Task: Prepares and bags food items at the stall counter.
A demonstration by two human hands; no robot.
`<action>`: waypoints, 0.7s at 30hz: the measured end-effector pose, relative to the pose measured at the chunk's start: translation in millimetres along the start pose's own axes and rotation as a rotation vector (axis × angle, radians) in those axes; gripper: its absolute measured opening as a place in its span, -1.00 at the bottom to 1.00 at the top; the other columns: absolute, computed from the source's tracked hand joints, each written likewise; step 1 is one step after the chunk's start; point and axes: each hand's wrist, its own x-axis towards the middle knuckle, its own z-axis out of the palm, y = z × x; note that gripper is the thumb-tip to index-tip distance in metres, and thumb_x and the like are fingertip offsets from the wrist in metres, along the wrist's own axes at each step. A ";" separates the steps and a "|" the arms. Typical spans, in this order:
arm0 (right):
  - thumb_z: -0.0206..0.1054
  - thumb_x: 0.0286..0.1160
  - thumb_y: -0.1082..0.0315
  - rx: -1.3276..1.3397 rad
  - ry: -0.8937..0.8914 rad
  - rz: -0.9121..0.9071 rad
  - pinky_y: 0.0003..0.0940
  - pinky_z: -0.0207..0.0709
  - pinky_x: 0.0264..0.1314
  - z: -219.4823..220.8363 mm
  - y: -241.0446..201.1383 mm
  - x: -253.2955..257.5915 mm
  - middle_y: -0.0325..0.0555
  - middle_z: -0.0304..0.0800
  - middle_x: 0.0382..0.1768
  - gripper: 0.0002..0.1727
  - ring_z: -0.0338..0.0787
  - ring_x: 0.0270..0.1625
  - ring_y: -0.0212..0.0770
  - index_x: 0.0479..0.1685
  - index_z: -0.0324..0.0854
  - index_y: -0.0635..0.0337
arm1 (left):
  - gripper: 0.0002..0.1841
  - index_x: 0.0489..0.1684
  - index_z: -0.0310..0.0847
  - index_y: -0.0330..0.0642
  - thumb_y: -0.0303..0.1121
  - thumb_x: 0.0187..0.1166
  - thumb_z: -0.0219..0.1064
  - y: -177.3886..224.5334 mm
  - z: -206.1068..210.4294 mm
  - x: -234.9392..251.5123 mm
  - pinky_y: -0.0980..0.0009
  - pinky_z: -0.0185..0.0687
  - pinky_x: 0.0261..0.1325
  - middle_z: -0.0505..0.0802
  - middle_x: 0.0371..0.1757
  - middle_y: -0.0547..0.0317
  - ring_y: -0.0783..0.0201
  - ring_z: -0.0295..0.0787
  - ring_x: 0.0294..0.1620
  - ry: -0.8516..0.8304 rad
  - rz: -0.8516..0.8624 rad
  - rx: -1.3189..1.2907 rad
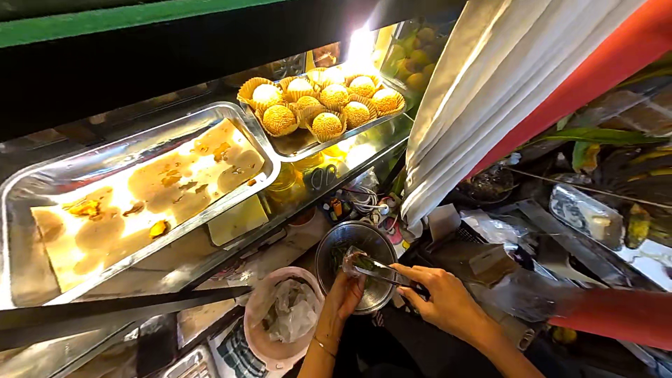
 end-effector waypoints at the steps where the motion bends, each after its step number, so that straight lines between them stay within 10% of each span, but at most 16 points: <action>1: 0.28 0.58 -0.08 0.026 0.035 -0.024 0.06 0.70 -0.21 -2.2 2.8 -2.0 -0.16 0.86 -0.26 -0.49 0.81 -0.30 -0.10 0.51 0.69 -0.31 | -0.74 0.16 0.53 -0.18 -0.24 0.85 0.00 -2.0 -1.3 0.1 0.41 0.89 -0.08 0.89 -0.09 -0.04 0.21 0.93 -0.20 -0.015 -0.006 -0.033; 5: 0.22 0.66 -0.14 0.219 0.123 -0.046 -0.27 0.78 0.09 -5.2 15.8 -5.0 -0.36 0.94 0.02 -0.51 0.87 -0.06 -0.45 0.46 0.72 -0.26 | -0.72 0.13 0.56 -0.21 -0.19 0.79 0.13 -5.8 -2.2 0.5 0.39 0.89 -0.05 0.89 -0.03 -0.09 0.17 0.94 -0.14 -0.066 0.000 -0.066; 8: 0.23 0.68 -0.11 0.337 0.150 0.031 -0.44 0.79 -0.09 -0.1 23.0 -3.4 -0.40 0.92 -0.16 -0.51 0.84 -0.27 -0.52 0.44 0.74 -0.17 | -0.70 0.10 0.68 -0.20 -0.17 0.62 0.38 -5.3 -4.8 2.2 0.39 0.88 0.01 0.88 0.05 -0.10 0.15 0.93 -0.05 -0.171 0.005 -0.092; 13: 0.23 0.66 -0.11 0.096 -0.059 0.298 0.17 0.65 0.31 5.1 30.3 0.7 -0.15 0.91 0.19 -0.48 0.87 0.20 -0.05 0.56 0.64 -0.32 | -0.78 0.06 0.60 -0.19 -0.25 0.76 0.16 -2.9 -4.3 -1.3 0.41 0.85 -0.04 0.86 -0.01 -0.04 0.21 0.90 -0.12 -0.109 0.080 -0.048; 21: 0.27 0.65 0.15 -0.334 -0.479 0.352 0.26 0.59 0.20 43.1 10.4 47.6 0.19 0.74 0.31 -0.46 0.76 0.28 0.26 0.65 0.50 -0.11 | -0.84 -0.06 0.54 -0.22 -0.41 0.74 0.04 4.0 2.0 -12.4 0.35 0.85 -0.07 0.84 -0.22 -0.02 0.18 0.87 -0.23 0.038 0.203 -0.103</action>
